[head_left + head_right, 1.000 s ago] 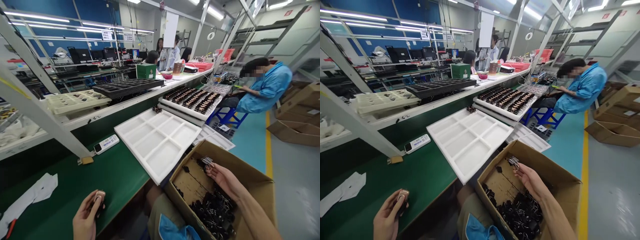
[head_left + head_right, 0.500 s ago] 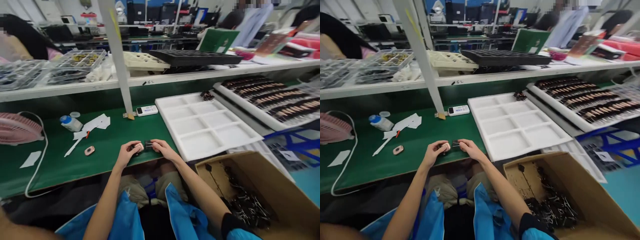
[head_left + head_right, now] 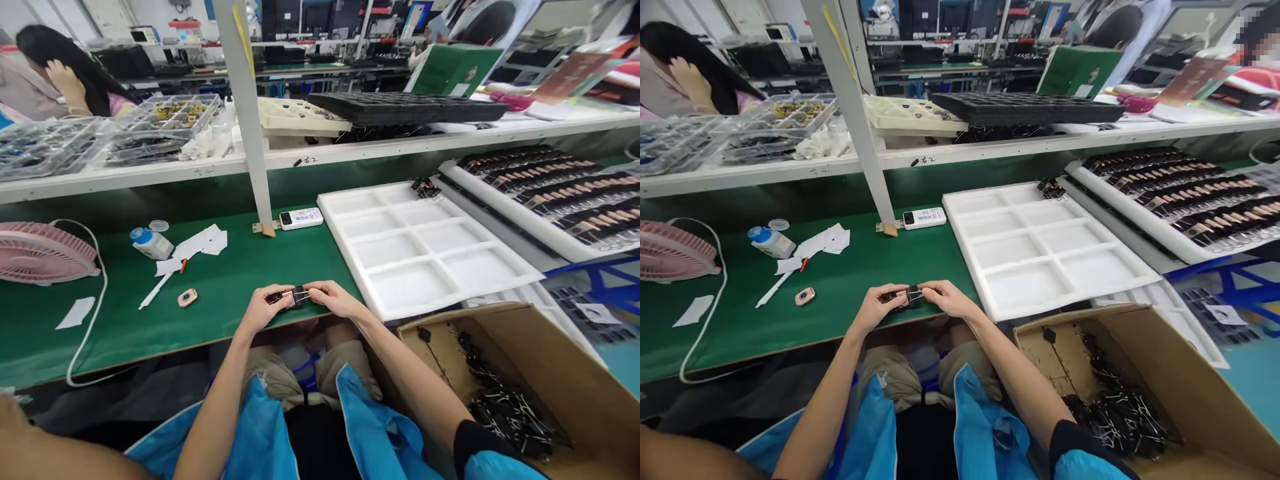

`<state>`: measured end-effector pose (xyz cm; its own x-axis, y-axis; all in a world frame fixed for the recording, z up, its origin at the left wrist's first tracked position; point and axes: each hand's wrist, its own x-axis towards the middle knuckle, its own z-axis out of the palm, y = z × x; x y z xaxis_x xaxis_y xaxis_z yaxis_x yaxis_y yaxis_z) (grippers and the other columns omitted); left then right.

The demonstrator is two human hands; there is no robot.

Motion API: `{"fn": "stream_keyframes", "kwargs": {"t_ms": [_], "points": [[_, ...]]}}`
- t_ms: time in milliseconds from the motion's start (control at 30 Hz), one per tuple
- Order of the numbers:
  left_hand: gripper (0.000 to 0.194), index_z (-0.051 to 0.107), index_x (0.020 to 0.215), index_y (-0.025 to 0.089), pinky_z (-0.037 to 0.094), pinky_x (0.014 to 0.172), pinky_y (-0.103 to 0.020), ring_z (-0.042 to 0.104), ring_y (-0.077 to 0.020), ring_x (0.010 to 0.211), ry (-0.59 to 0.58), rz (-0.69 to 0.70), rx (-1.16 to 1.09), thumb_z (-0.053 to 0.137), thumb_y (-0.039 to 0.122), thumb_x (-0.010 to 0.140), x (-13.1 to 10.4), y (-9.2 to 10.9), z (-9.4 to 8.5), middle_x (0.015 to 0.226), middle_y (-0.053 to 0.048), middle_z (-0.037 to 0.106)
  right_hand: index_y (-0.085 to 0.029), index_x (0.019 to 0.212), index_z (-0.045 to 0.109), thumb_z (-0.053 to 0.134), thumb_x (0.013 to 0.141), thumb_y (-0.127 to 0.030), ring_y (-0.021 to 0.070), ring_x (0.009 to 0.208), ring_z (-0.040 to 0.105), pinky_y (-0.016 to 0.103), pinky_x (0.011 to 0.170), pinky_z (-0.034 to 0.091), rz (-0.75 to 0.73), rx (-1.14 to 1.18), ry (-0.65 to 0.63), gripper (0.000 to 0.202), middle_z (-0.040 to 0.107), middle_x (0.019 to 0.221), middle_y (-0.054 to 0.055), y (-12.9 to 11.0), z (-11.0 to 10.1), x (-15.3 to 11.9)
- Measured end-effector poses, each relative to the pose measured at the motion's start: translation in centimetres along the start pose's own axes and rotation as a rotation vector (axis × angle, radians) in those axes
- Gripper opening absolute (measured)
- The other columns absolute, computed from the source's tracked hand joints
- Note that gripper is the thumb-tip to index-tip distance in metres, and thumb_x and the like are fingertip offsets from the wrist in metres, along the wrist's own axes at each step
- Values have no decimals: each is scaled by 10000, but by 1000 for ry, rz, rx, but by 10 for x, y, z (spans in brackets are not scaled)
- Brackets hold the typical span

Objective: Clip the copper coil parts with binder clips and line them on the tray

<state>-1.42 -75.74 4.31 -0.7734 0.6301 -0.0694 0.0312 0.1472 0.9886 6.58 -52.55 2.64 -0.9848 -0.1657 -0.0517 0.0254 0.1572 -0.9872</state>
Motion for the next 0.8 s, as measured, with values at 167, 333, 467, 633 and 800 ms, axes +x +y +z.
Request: {"fn": "stream_keyframes", "kwargs": {"t_ms": [167, 333, 467, 633, 800], "points": [[399, 814, 1078, 188, 534, 765, -274, 688, -189, 818, 24, -1, 77, 790, 477, 804, -2, 0, -1, 950, -82, 769, -93, 1148, 744, 589, 926, -582, 137, 657, 528, 257, 616, 417, 47, -17, 41, 559, 639, 764, 33, -25, 4, -5], [454, 762, 1177, 195, 563, 894, -322, 716, -222, 946, -33, 6, 31, 768, 492, 834, -2, -3, 0, 1072, -102, 768, -147, 996, 779, 624, 932, -410, 162, 655, 628, 252, 596, 453, 122, -123, 55, 312, 676, 714, 24, -62, -3, -36], [542, 714, 1207, 170, 588, 826, -334, 712, -231, 939, 159, 27, -126, 727, 570, 841, 3, -7, 0, 1148, -143, 746, -141, 987, 775, 634, 934, -490, 176, 648, 643, 286, 627, 503, 84, -45, 324, 381, 696, 699, 42, -70, -57, -77], [566, 746, 1097, 173, 596, 806, -350, 716, -255, 906, 307, -20, 14, 730, 648, 790, -2, -12, 4, 1029, -125, 762, -112, 951, 753, 824, 764, -537, 209, 721, 700, 331, 684, 585, 12, 145, 906, 470, 752, 834, 119, -51, -194, -122], [394, 773, 1018, 257, 579, 818, -369, 703, -272, 924, 439, 69, 454, 652, 597, 861, -17, -12, 18, 1083, -92, 753, -103, 946, 708, 820, 771, -315, 207, 771, 738, 268, 641, 577, 129, 103, 1256, 297, 756, 923, 158, -23, -321, -131]]}}
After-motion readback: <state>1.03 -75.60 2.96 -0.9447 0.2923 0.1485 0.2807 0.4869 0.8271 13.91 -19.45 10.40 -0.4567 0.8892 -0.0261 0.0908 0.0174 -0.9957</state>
